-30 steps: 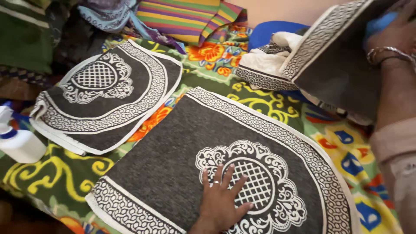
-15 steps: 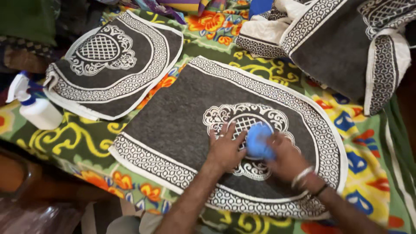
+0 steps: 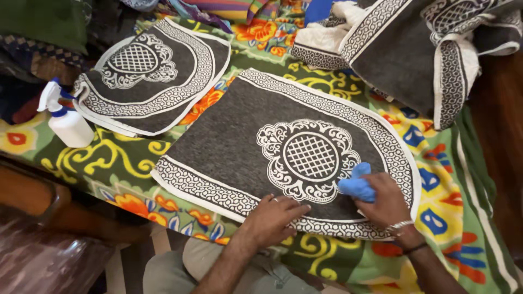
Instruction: The person wipes decorative fabric covers with a blue cloth and cleaning spray on a bed, then folds them into a stack.
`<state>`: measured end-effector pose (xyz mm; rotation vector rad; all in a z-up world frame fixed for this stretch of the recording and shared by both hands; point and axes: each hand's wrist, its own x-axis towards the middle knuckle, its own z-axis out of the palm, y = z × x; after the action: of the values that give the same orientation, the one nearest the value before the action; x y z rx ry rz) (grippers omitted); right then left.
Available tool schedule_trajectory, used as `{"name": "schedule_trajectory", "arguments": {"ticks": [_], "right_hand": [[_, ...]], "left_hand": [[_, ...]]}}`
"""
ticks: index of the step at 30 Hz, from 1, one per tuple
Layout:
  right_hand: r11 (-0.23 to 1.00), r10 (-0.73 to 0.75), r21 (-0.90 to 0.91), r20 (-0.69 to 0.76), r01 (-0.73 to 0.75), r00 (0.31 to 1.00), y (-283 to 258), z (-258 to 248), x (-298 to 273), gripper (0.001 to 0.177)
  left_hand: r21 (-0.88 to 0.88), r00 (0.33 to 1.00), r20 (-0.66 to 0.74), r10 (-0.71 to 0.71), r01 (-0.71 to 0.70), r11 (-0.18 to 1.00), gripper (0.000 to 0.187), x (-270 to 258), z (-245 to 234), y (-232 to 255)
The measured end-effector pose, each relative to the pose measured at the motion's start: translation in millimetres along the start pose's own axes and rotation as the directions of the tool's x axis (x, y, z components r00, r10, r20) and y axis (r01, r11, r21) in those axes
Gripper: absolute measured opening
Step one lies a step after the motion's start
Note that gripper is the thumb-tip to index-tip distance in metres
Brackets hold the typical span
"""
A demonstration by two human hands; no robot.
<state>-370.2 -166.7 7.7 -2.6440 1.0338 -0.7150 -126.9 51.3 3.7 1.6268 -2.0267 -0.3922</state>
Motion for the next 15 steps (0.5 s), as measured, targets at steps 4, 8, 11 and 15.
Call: {"name": "schedule_trajectory", "arguments": {"ticks": [4,8,11,15], "right_hand": [[0.967,0.083,0.252,-0.175,-0.037,0.981,-10.7,-25.5,-19.7,0.046],[0.989,-0.058,0.117,-0.271,0.093,0.961,-67.7,-18.1,-54.3,0.056],[0.984,-0.175,-0.086,-0.336,0.155,0.926,-107.7,6.6,-62.0,0.061],[0.959,-0.212,-0.269,-0.460,0.092,0.862,-122.0,29.6,-24.5,0.069]], "left_hand": [[-0.079,0.994,-0.108,-0.010,0.002,0.997,0.051,1.1,-2.0,0.6],[-0.065,0.980,-0.196,-0.034,0.021,0.998,0.048,15.3,-8.7,3.5],[-0.030,0.976,-0.205,-0.079,0.074,0.997,0.047,35.1,-21.3,4.4],[-0.029,0.970,-0.202,-0.132,0.129,0.991,0.039,63.9,-36.8,15.1]]}}
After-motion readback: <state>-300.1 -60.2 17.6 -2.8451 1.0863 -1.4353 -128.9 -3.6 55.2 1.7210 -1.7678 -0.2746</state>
